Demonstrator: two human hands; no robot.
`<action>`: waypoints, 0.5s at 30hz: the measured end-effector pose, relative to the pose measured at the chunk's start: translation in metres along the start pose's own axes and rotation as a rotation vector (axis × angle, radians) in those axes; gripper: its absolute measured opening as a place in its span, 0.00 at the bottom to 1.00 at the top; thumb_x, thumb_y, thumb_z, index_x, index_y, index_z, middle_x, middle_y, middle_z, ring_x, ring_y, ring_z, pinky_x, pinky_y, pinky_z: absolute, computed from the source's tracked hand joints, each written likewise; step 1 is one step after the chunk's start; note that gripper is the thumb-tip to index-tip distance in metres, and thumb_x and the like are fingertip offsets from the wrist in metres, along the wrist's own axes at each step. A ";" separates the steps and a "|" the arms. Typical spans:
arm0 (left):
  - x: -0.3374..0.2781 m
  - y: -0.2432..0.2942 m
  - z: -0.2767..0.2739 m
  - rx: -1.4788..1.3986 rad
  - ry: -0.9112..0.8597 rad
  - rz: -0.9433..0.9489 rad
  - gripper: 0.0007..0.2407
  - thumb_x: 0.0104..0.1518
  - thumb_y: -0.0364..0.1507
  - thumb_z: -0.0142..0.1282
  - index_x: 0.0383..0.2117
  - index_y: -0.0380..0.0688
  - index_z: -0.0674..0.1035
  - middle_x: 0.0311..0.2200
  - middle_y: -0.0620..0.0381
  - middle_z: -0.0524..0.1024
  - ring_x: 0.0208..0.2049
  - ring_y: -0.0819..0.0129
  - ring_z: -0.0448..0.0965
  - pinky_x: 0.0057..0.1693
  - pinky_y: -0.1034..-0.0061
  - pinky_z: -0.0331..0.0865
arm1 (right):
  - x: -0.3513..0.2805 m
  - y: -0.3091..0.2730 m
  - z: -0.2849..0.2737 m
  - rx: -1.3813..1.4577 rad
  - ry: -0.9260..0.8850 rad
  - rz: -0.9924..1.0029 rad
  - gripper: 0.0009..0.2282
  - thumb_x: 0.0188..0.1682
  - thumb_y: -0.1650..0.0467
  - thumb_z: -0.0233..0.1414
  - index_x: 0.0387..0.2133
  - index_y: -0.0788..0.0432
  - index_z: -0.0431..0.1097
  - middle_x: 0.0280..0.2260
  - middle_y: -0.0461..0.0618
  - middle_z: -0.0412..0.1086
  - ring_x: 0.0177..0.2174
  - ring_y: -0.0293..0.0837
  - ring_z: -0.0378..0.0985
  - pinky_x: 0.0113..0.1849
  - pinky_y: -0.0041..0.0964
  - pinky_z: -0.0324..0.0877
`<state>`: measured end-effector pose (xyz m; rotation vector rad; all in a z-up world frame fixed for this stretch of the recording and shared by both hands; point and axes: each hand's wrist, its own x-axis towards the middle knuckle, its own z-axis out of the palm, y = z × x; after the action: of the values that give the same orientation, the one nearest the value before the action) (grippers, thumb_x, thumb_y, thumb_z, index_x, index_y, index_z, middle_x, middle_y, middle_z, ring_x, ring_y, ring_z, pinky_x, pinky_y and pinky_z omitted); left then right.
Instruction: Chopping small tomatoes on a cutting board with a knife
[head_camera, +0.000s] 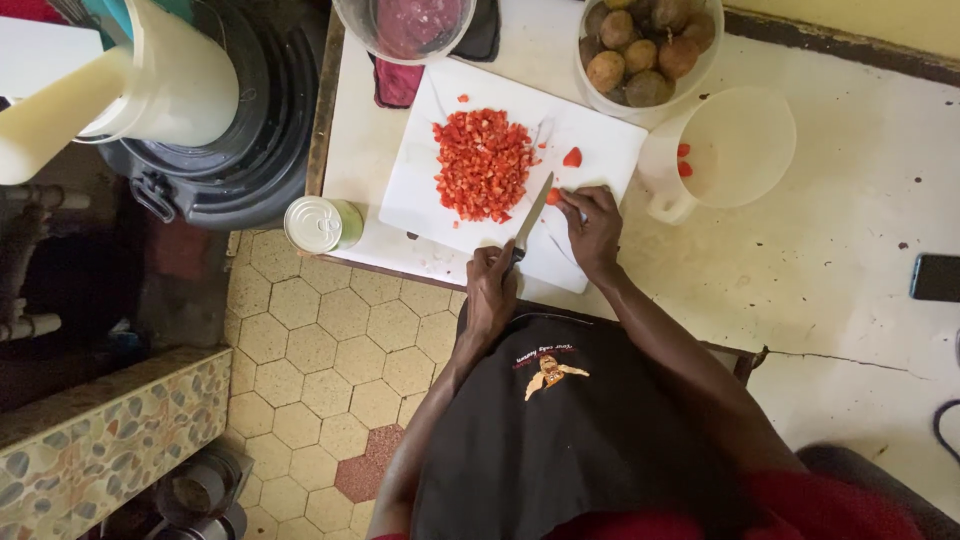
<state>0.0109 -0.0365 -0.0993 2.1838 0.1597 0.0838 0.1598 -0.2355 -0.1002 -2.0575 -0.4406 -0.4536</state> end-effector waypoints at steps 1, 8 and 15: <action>0.000 0.000 0.001 0.000 -0.001 0.000 0.25 0.64 0.24 0.60 0.71 0.45 0.81 0.51 0.47 0.72 0.48 0.39 0.80 0.57 0.49 0.78 | 0.000 -0.001 -0.001 -0.001 0.000 0.001 0.08 0.59 0.70 0.70 0.48 0.58 0.89 0.38 0.50 0.75 0.40 0.53 0.83 0.45 0.45 0.80; 0.001 0.002 0.001 0.014 0.015 0.038 0.25 0.64 0.24 0.59 0.71 0.44 0.80 0.50 0.49 0.71 0.48 0.42 0.78 0.58 0.51 0.76 | 0.000 -0.004 -0.001 0.013 -0.009 0.033 0.07 0.60 0.70 0.70 0.48 0.58 0.88 0.38 0.51 0.76 0.39 0.54 0.83 0.46 0.47 0.79; 0.008 0.006 0.001 0.026 0.013 0.066 0.25 0.63 0.23 0.57 0.70 0.43 0.81 0.50 0.50 0.71 0.47 0.44 0.78 0.57 0.54 0.75 | 0.003 -0.009 -0.002 0.068 0.000 0.073 0.07 0.58 0.73 0.71 0.47 0.60 0.88 0.37 0.52 0.75 0.40 0.55 0.82 0.45 0.46 0.79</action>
<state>0.0197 -0.0392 -0.0947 2.2150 0.0962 0.1344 0.1575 -0.2323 -0.0909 -2.0010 -0.3742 -0.3893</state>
